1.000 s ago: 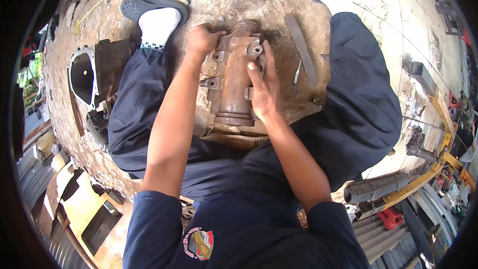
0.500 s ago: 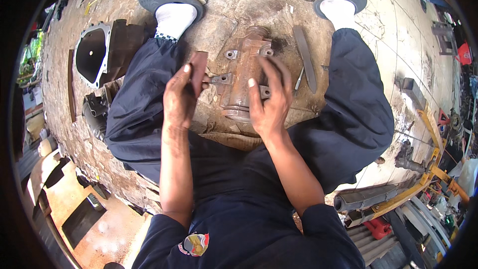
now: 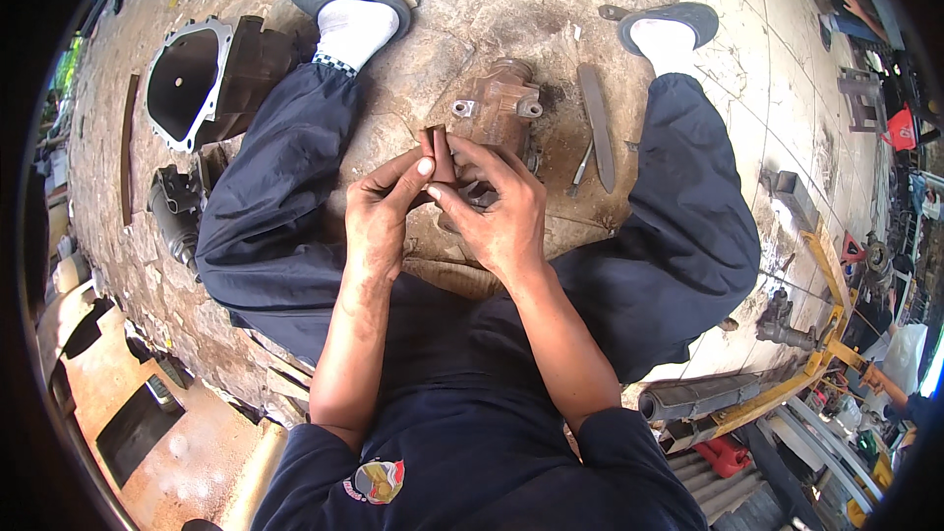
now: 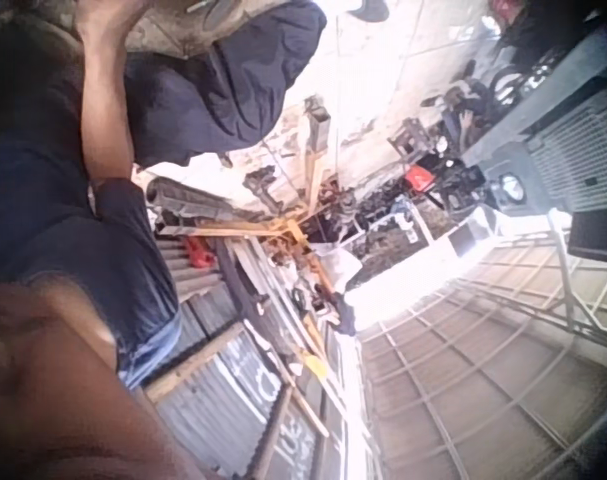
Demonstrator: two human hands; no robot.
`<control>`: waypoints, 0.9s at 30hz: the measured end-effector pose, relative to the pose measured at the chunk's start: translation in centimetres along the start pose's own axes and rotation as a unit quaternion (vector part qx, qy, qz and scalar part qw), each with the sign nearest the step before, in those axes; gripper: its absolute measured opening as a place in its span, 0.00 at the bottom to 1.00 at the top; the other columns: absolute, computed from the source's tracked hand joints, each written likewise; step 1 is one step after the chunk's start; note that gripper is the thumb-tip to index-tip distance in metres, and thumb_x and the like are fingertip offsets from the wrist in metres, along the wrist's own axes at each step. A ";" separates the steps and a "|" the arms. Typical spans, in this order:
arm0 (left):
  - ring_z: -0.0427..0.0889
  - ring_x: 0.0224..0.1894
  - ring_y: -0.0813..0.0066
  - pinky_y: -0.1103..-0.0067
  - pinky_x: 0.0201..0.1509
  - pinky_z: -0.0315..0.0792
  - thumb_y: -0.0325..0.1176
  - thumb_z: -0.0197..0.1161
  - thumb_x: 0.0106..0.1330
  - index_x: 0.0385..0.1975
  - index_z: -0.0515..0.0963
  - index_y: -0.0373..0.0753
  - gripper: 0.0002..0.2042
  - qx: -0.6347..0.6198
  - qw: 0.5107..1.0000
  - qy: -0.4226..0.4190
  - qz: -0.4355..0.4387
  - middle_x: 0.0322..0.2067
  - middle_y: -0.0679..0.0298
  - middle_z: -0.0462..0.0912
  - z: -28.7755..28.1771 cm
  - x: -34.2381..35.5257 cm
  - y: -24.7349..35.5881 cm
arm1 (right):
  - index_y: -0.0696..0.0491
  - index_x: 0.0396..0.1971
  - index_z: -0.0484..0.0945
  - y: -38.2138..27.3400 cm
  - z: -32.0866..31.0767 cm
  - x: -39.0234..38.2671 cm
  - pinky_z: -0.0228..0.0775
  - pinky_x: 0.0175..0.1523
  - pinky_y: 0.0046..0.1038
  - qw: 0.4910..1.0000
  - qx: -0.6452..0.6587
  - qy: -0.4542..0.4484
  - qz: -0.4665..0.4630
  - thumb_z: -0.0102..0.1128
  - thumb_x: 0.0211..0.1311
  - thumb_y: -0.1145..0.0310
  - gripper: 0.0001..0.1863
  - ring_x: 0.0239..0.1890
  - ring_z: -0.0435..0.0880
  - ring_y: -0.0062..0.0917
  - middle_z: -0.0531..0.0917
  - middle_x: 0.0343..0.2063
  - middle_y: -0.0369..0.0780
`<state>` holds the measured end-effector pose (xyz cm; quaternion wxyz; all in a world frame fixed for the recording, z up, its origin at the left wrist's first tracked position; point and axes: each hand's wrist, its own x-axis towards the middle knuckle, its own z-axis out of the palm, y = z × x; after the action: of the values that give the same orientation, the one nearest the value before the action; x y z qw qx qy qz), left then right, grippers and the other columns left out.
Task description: The person sits on the floor and scrubs a rusty metal part with a wire brush and a flat metal file. They rotate the part to clean different sides and wipe away debris with their hands.
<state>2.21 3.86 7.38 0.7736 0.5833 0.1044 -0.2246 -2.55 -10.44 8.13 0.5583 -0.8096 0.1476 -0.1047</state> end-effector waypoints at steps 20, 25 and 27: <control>0.86 0.40 0.82 0.82 0.46 0.80 0.20 0.69 0.67 0.55 0.83 0.30 0.16 0.100 0.994 -0.029 0.033 0.35 0.61 0.92 0.2 -0.3 -0.9 | 0.55 0.58 0.84 2.8 -1.4 -1.3 0.83 0.52 0.28 0.993 0.080 0.065 0.060 0.66 0.71 0.73 0.17 0.50 0.89 0.24 0.91 0.47 0.45; 0.85 0.40 0.83 0.83 0.46 0.79 0.21 0.69 0.68 0.55 0.83 0.29 0.16 0.092 0.995 -0.029 0.023 0.36 0.61 0.92 0.7 -0.4 -0.4 | 0.56 0.57 0.85 2.4 -1.6 -1.4 0.83 0.52 0.29 0.993 0.084 0.072 0.029 0.64 0.71 0.74 0.16 0.46 0.91 0.26 0.92 0.43 0.46; 0.85 0.39 0.83 0.83 0.46 0.80 0.21 0.70 0.68 0.54 0.84 0.29 0.15 0.109 0.993 -0.030 0.031 0.37 0.61 0.92 0.5 -0.4 -0.4 | 0.57 0.56 0.85 2.5 -1.7 -1.5 0.83 0.50 0.29 0.994 0.073 0.074 0.023 0.63 0.70 0.74 0.16 0.44 0.92 0.26 0.92 0.41 0.47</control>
<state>1.63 3.38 7.35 0.7145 0.6604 0.0376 -0.2279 -4.82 -12.24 6.38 0.6055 -0.7532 0.1991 -0.1623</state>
